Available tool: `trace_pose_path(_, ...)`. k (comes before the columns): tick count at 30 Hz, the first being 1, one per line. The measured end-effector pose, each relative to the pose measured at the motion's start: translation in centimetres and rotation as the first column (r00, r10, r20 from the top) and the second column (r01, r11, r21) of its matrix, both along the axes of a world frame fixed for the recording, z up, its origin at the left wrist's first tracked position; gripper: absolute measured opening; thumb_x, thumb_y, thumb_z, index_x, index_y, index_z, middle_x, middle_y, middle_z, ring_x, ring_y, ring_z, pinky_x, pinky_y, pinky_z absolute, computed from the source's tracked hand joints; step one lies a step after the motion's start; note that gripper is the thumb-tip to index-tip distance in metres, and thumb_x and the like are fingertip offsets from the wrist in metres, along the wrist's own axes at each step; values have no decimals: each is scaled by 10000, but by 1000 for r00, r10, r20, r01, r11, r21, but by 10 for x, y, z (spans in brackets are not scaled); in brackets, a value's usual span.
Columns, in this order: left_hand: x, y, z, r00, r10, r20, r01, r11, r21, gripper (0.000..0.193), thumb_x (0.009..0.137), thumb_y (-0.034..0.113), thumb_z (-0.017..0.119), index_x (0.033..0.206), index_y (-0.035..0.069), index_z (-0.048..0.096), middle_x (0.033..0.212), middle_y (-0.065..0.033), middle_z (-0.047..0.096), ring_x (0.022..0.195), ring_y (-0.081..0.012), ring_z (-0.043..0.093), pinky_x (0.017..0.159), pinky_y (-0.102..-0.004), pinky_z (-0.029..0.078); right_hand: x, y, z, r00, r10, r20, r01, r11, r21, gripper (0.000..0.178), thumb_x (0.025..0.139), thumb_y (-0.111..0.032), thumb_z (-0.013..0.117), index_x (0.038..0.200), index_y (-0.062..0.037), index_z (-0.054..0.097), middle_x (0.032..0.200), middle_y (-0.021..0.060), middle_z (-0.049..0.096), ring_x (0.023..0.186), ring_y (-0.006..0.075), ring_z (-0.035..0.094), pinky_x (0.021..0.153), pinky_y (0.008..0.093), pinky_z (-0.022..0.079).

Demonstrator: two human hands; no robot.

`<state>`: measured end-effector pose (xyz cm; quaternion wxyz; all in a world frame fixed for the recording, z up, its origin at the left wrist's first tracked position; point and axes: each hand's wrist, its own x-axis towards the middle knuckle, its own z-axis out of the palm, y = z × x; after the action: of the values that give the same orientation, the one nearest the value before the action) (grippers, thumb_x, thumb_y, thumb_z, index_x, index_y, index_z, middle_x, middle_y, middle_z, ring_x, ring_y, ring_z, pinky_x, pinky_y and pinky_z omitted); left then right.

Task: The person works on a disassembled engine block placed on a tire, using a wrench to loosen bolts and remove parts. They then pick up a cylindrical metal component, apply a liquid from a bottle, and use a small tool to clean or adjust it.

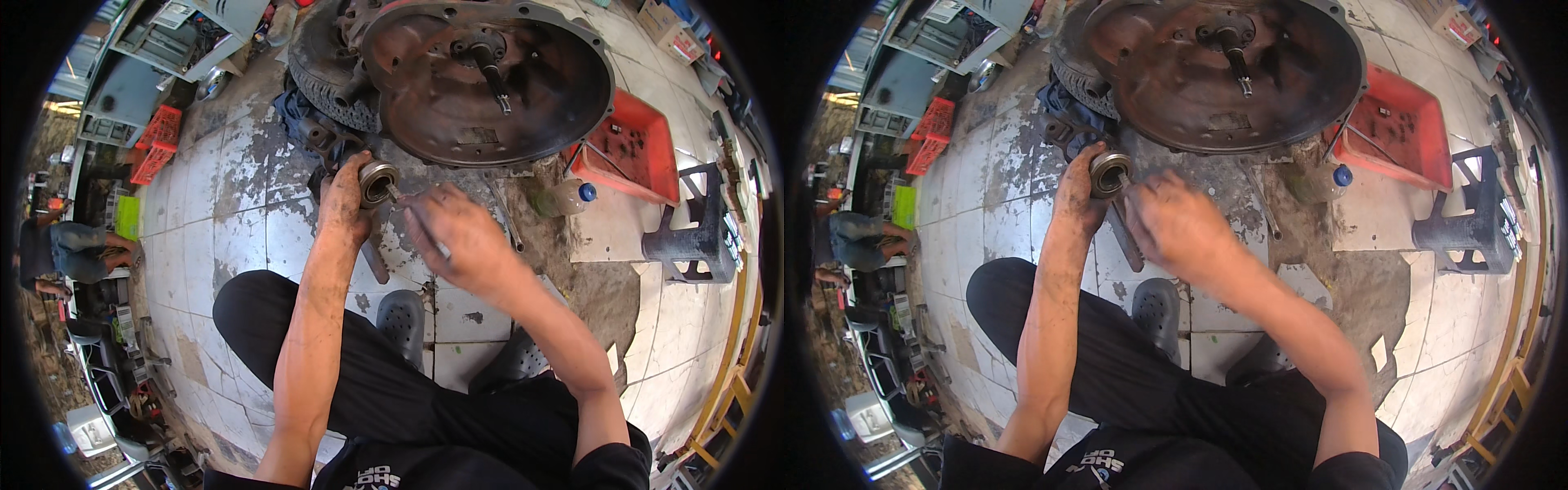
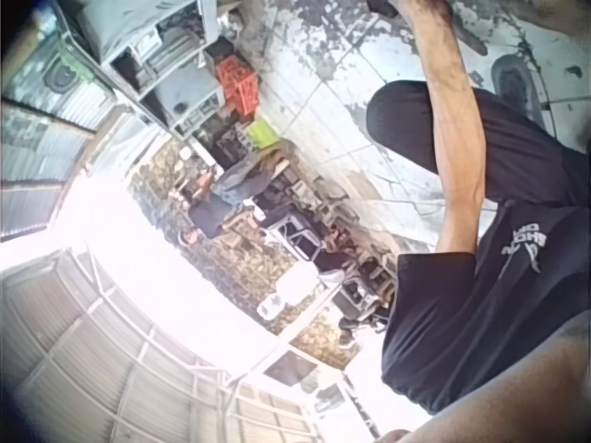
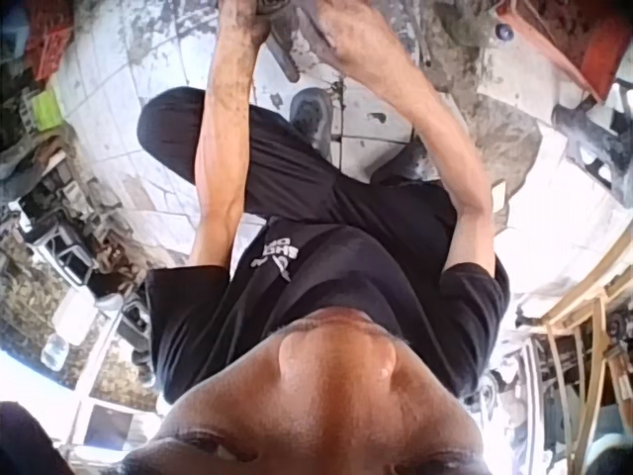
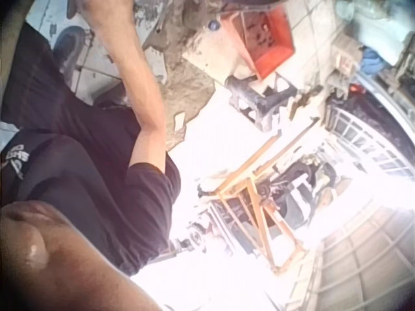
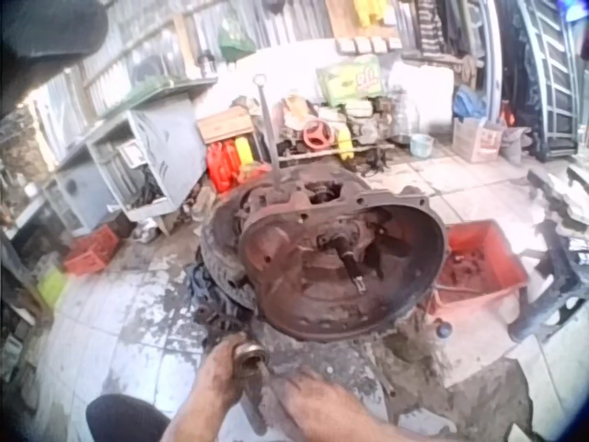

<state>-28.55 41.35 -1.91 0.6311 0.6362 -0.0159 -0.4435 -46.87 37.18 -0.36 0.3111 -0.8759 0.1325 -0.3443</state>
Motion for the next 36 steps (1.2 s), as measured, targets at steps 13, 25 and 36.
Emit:
trace_pose_path(13,-3,7,3,999,-36,-20,29,961,-274,239,923,176,537,1052,-26,533,949,-158,628,933,-272,642,829,-389,559,-2,20,14,987,-41,-156,17,988,-153,387,807,-111,572,1138,90,554,936,184,587,912,315,567,739,390,529)
trace_pose_path(25,1,-1,0,972,96,-215,-169,919,-355,245,932,180,526,1054,-32,518,946,-154,627,939,-271,642,859,-418,558,3,29,9,989,-105,108,81,975,206,209,824,-7,603,1028,29,582,902,159,634,851,328,606,747,421,502)
trace_pose_path(36,4,6,-8,978,45,-202,-129,895,-427,292,880,81,615,1114,-36,486,1015,-164,647,937,-259,660,868,-366,549,4,9,14,971,-177,158,125,947,295,52,843,-16,602,872,27,609,777,165,632,732,354,612,660,434,483)
